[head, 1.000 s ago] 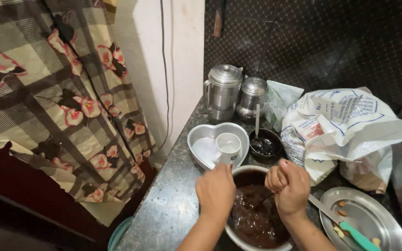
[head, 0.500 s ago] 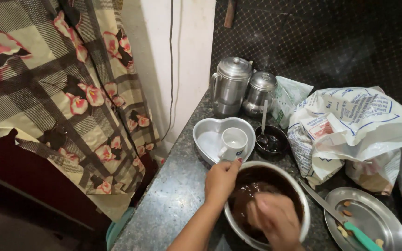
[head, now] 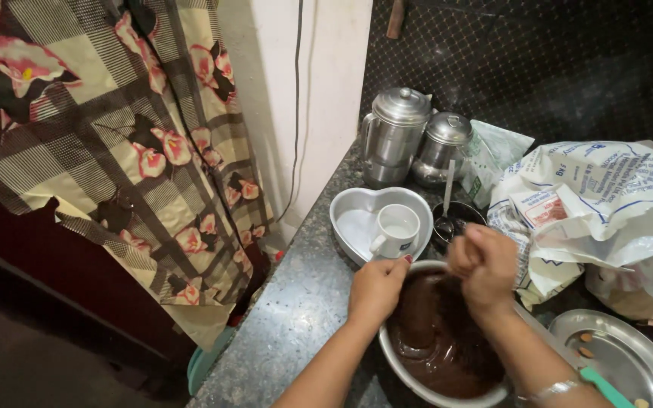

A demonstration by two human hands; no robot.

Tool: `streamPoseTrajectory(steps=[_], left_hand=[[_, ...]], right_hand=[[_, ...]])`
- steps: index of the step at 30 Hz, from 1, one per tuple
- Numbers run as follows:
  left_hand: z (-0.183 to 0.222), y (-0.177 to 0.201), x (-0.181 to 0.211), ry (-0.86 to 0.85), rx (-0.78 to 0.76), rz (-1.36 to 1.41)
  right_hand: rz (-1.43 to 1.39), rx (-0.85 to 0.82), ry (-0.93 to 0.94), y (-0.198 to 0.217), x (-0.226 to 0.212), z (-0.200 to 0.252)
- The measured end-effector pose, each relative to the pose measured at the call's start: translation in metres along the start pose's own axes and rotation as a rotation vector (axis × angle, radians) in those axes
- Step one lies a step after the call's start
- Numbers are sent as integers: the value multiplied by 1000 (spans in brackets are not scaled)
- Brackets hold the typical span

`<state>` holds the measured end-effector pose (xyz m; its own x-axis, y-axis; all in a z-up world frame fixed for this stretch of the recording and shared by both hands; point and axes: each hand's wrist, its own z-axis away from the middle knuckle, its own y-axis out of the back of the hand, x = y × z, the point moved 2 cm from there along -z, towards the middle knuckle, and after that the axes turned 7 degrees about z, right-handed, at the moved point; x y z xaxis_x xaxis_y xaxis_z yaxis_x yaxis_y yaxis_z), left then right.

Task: The person mixes chocolate batter in a bowl with a whisk, then uses a knife to chop nuts from a plate and add them to the mixture. They continue stirring the batter with the whisk, occasionally using the knife to scrape the sides of the bowl.

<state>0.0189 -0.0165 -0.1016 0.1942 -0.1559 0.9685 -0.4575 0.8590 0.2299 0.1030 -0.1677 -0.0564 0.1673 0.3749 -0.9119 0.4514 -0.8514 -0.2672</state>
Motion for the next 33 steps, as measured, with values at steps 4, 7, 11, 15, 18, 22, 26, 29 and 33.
streamPoseTrajectory(steps=[4,7,11,15,18,22,26,29,33], left_hand=[[-1,-1,-1,-15,8,33],[2,1,1,8,9,6],[6,3,8,50,21,-33],[6,3,10,31,14,-66],[5,3,9,21,-4,-44],[5,4,7,-3,-15,-3],[4,3,7,-29,-16,-16],[3,3,6,-32,-20,-19],[5,4,8,-54,-6,3]], right_hand=[[72,-47,14,-45,8,17],[-47,-180,-3,-59,4,55],[-122,-174,-167,-34,-6,102],[-4,-92,-214,14,-13,134],[59,-54,-160,40,-14,127],[127,-4,-5,55,-22,80],[100,25,41,33,-12,23],[149,54,90,-4,0,3],[14,-21,13,-46,11,23]])
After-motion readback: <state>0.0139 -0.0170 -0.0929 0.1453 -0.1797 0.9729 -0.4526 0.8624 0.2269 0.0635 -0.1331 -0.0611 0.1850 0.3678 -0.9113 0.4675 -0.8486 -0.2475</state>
